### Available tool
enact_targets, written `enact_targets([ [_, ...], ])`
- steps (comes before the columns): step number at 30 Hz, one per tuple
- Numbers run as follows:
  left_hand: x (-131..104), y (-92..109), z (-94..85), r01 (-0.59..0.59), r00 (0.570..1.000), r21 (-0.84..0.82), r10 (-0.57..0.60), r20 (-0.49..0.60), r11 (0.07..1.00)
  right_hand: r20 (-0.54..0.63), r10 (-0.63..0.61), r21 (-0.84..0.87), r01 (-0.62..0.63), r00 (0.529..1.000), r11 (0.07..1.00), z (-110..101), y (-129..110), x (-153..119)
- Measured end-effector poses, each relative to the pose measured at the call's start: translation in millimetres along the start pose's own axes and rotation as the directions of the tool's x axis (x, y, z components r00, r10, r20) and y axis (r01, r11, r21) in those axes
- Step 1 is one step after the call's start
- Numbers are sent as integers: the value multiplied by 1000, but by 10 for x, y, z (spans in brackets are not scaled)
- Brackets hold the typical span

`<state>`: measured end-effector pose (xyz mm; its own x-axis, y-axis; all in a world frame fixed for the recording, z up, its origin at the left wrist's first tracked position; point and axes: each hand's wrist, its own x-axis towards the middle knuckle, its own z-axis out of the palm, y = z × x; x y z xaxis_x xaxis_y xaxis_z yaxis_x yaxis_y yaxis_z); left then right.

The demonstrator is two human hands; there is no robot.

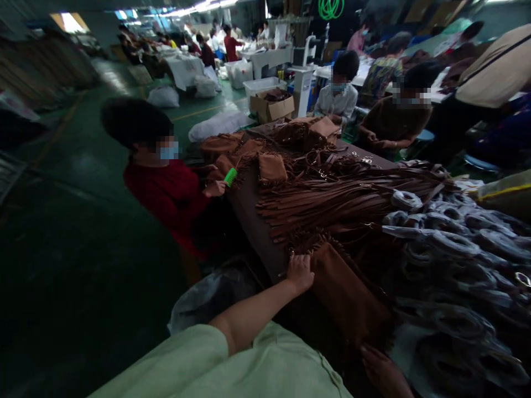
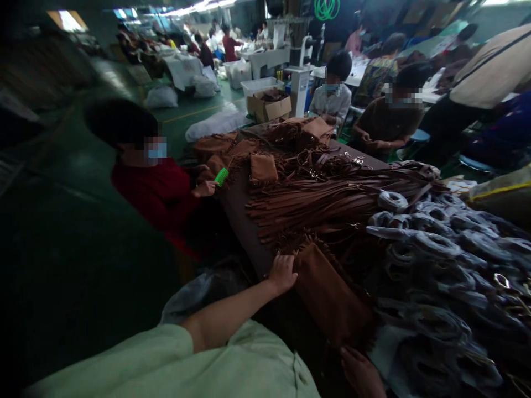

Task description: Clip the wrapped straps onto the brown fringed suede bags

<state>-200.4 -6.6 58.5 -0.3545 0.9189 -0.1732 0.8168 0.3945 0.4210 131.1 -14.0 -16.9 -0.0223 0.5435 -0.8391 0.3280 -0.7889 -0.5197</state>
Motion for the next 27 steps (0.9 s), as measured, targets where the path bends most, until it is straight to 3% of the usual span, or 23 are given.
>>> enact_targets([
  [4,-340,-26,183,20,994,-92,-31,-109,996,74,54,-53,-50,996,997,-73,-57,68],
  [7,-619,-98,311,-20,993,-146,3,-118,989,110,60,-85,-51,992,995,-115,-55,145],
  [14,-1228,-198,588,-88,992,-267,109,66,960,74,80,-110,-72,994,991,-83,-101,123],
  [18,-1235,-161,585,-143,978,-298,180,103,944,82,44,-116,-35,996,993,-93,-81,141],
  [24,-971,-130,429,-239,954,-314,282,99,919,54,11,35,-13,998,999,-124,70,226],
  [27,-802,-175,317,-319,917,-313,375,135,894,-11,-49,-28,48,999,998,-51,79,172],
])
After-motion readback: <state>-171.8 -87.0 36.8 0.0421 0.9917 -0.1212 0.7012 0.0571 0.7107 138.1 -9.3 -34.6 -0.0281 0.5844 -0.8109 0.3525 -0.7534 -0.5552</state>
